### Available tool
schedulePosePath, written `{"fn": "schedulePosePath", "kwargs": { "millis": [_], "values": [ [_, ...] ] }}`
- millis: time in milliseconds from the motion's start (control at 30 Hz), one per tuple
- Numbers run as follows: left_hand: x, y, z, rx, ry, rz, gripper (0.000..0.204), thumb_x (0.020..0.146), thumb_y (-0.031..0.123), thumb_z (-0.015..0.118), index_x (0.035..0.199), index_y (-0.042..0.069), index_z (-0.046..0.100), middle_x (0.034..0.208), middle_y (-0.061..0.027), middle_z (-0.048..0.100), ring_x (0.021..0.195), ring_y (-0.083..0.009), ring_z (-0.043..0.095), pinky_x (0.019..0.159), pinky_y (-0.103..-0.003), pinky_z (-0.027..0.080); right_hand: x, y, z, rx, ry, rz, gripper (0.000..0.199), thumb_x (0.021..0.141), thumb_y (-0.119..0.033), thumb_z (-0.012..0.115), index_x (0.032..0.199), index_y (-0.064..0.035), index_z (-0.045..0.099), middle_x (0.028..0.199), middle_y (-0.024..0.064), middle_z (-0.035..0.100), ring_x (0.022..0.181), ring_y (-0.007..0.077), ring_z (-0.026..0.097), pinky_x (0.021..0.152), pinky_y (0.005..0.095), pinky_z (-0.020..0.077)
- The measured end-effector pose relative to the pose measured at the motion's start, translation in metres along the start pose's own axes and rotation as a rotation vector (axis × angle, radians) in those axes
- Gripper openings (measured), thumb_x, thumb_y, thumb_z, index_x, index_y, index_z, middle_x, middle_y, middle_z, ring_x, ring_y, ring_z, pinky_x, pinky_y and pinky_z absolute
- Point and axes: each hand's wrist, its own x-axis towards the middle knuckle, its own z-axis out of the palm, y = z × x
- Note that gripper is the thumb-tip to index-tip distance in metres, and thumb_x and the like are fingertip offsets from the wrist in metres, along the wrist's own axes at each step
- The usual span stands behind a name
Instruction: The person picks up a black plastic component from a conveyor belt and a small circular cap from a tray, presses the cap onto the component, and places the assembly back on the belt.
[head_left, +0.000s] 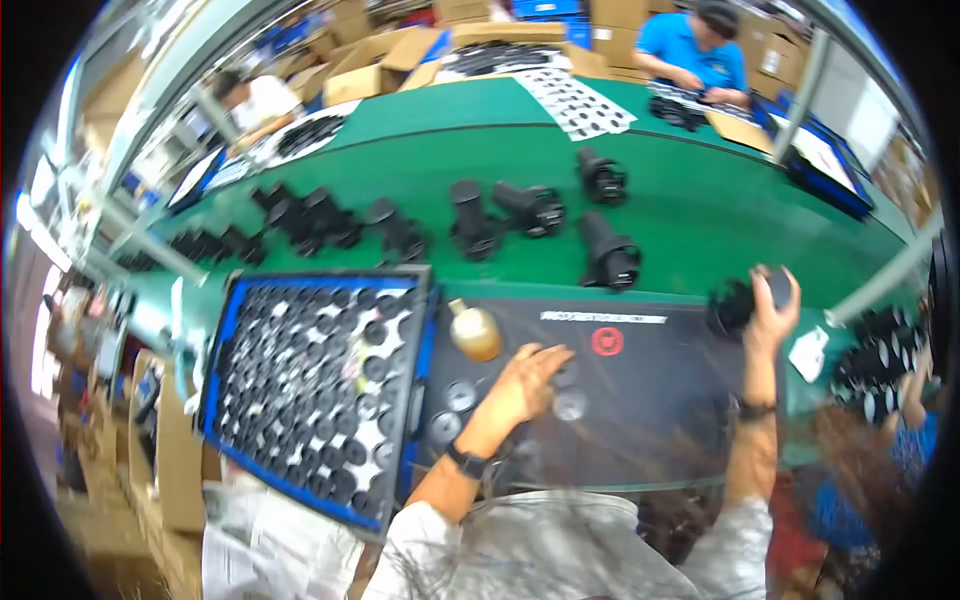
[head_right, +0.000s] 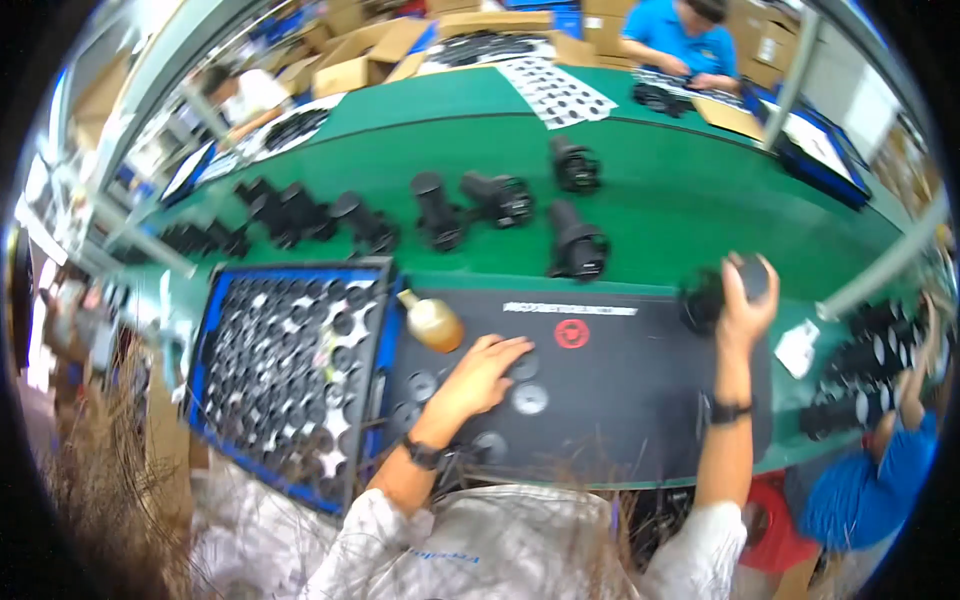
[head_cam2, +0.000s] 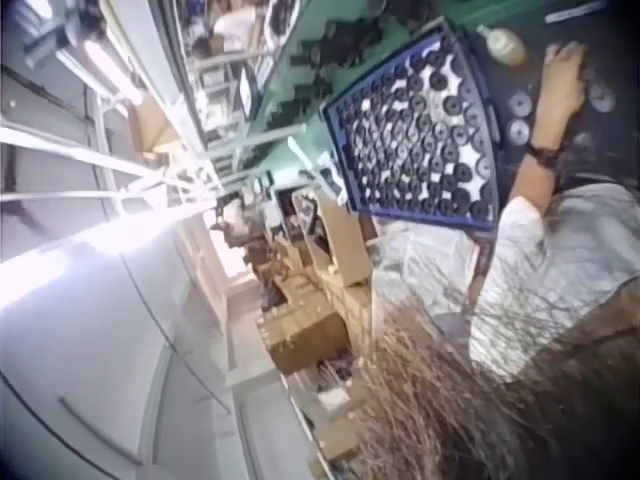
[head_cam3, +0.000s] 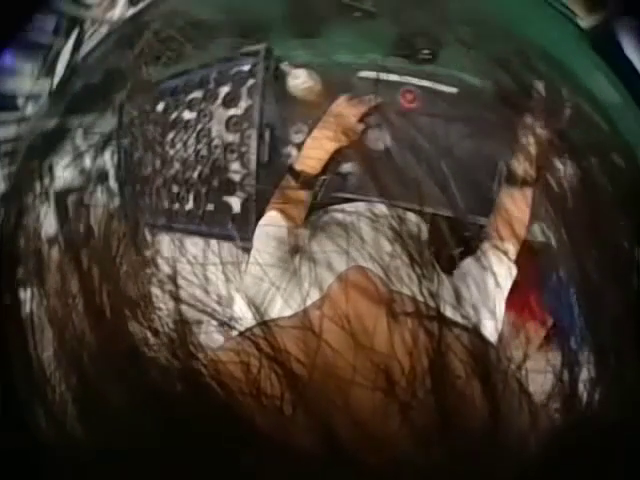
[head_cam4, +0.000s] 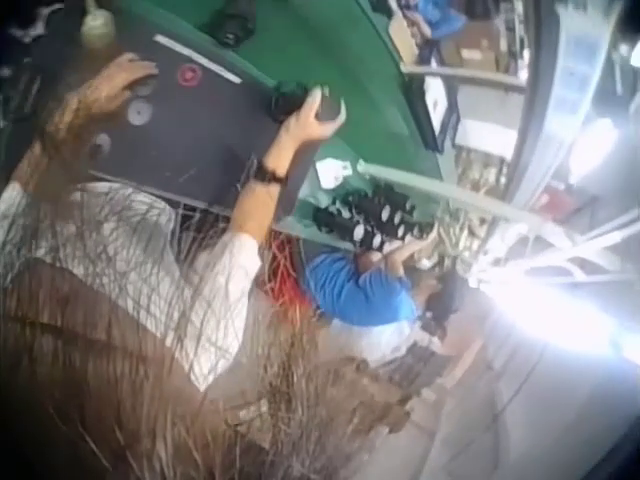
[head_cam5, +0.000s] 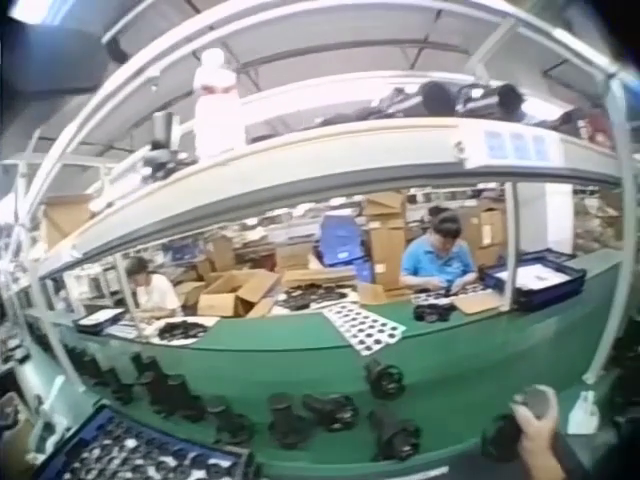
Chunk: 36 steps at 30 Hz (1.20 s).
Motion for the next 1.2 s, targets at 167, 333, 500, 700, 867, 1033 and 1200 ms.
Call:
{"fn": "schedulePosePath", "kwargs": {
  "millis": [167, 333, 500, 700, 867, 1033, 1200],
  "values": [
    [0.011, 0.005, -0.004, -0.034, -0.070, -0.019, 0.065, 0.065, 0.000, 0.071, 0.126, 0.006, 0.052, 0.127, -0.0148, 0.053, 0.113, -0.0347, 0.048, 0.098, -0.040, 0.041, 0.106, 0.086, 0.032, -0.189, 0.074, -0.067, 0.042, 0.074, -0.018, 0.080, 0.105, 0.0001, 0.058, 0.092, 0.0047, 0.062, 0.082, 0.0118, 0.057, 0.077, 0.0261, 0.0474],
    [0.013, 0.011, -0.015, -0.035, 0.032, -0.156, 0.065, 0.064, 0.002, 0.074, 0.125, 0.004, 0.052, 0.115, -0.0153, 0.053, 0.109, -0.0312, 0.051, 0.096, -0.036, 0.043, 0.127, 0.128, 0.025, -0.343, 0.067, 0.024, 0.052, 0.073, -0.026, 0.080, 0.110, 0.0015, 0.056, 0.101, 0.0106, 0.060, 0.092, 0.0179, 0.058, 0.082, 0.0316, 0.0472],
    [-0.009, 0.040, -0.033, -0.417, 0.314, -0.248, 0.063, 0.063, -0.005, 0.073, 0.122, 0.001, 0.052, 0.113, -0.0131, 0.048, 0.106, -0.0245, 0.054, 0.086, -0.032, 0.048, 0.114, 0.053, 0.056, -0.720, 0.099, -0.518, 0.048, 0.072, -0.026, 0.078, 0.106, 0.0007, 0.058, 0.106, 0.0160, 0.059, 0.096, 0.0276, 0.058, 0.084, 0.0375, 0.0472],
    [-0.025, 0.059, -0.015, -0.689, 0.363, -0.158, 0.061, 0.064, -0.009, 0.073, 0.121, -0.002, 0.053, 0.118, -0.0102, 0.045, 0.104, -0.0175, 0.054, 0.075, -0.025, 0.051, 0.015, 0.067, 0.194, -0.963, -0.941, 0.168, 0.079, 0.060, -0.045, 0.077, 0.116, 0.0041, 0.050, 0.103, 0.0220, 0.062, 0.098, 0.0338, 0.061, 0.083, 0.0396, 0.0494],
    [-0.052, 0.075, -0.012, -0.736, 0.366, -0.242, 0.066, 0.063, -0.010, 0.072, 0.125, -0.004, 0.050, 0.124, -0.0108, 0.042, 0.105, -0.0174, 0.054, 0.080, -0.025, 0.050, 0.027, 0.057, 0.172, -1.019, -1.107, 0.309, 0.082, 0.054, -0.029, 0.079, 0.120, 0.0049, 0.045, 0.108, 0.0234, 0.060, 0.099, 0.0345, 0.060, 0.086, 0.0401, 0.0488],
    [-0.055, 0.078, -0.015, -0.768, 0.376, -0.202, 0.065, 0.065, -0.007, 0.074, 0.126, -0.004, 0.051, 0.125, -0.0128, 0.046, 0.090, -0.0121, 0.056, 0.066, -0.022, 0.048, 0.030, -0.004, 0.091, -0.074, -0.654, 0.332, 0.064, 0.062, -0.014, 0.070, 0.118, 0.0021, 0.046, 0.100, 0.0145, 0.058, 0.095, 0.0290, 0.062, 0.082, 0.0370, 0.0509],
    [-0.053, 0.086, -0.016, -0.663, 0.307, -0.194, 0.068, 0.064, -0.008, 0.074, 0.128, -0.003, 0.048, 0.126, -0.0140, 0.047, 0.101, -0.0133, 0.056, 0.063, -0.021, 0.046, -0.032, -0.095, 0.057, 0.572, -0.446, 0.311, 0.064, 0.067, -0.011, 0.066, 0.126, -0.0053, 0.041, 0.107, 0.0159, 0.057, 0.101, 0.0328, 0.059, 0.088, 0.0422, 0.0498]
  ]
}}
